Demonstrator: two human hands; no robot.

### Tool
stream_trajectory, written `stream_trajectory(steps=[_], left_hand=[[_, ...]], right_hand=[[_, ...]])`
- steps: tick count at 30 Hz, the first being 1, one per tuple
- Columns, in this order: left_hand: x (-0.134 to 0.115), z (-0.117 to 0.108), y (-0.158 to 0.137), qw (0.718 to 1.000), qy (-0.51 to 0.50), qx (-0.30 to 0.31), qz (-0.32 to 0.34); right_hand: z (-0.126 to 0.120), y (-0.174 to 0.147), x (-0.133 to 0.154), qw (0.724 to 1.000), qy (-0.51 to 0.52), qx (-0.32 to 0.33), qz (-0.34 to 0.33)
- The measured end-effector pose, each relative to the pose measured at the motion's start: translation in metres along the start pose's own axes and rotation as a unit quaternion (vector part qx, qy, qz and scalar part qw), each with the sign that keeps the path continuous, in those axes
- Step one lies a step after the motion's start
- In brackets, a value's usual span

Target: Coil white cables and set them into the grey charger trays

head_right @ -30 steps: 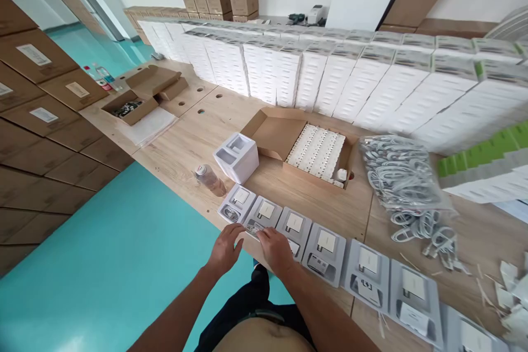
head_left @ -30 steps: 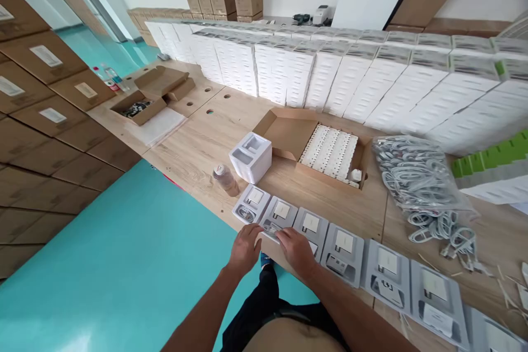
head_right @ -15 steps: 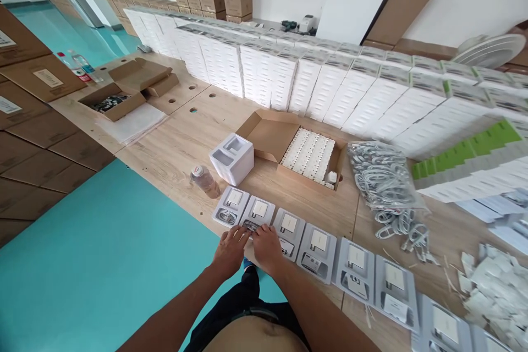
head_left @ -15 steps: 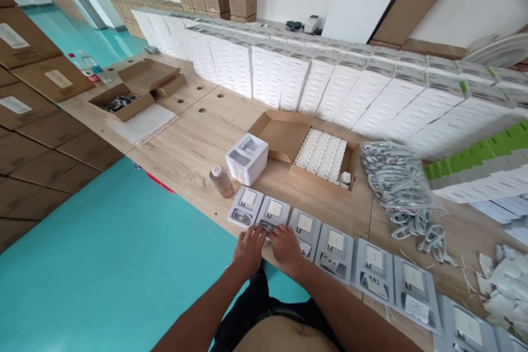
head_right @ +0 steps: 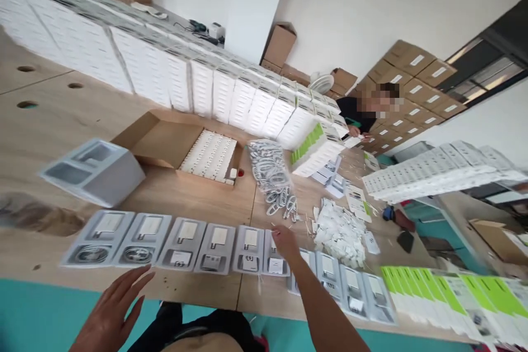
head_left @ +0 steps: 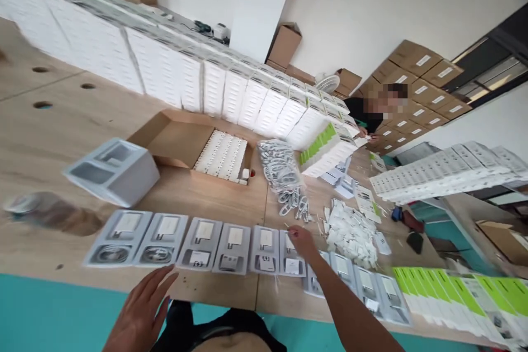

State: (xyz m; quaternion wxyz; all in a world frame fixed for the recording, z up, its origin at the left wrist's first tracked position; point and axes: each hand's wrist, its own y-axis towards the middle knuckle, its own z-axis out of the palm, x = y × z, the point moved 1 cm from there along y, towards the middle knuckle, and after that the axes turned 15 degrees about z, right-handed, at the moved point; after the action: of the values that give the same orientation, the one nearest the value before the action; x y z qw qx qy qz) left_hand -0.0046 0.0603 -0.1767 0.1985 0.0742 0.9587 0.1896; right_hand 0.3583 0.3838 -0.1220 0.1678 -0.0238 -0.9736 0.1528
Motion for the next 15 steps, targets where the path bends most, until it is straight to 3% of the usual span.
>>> stream_trajectory(steps=[3, 6, 10, 15], left_hand=[[-0.048, 0.009, 0.034, 0.999, -0.042, -0.007, 0.024], [-0.094, 0.018, 0.070, 0.994, -0.107, 0.007, 0.009], [-0.130, 0.026, 0.103, 0.972, -0.230, 0.029, -0.051], [-0.141, 0.021, 0.122, 0.926, -0.324, 0.041, -0.187]], right_hand=[[-0.037, 0.053, -0.050, 0.995, 0.020, -0.046, 0.084], [-0.049, 0.098, -0.074, 0.987, 0.050, -0.077, 0.130], [-0.043, 0.144, -0.073, 0.982, 0.083, -0.103, 0.136], [-0.033, 0.180, -0.056, 0.977, 0.130, -0.102, 0.131]])
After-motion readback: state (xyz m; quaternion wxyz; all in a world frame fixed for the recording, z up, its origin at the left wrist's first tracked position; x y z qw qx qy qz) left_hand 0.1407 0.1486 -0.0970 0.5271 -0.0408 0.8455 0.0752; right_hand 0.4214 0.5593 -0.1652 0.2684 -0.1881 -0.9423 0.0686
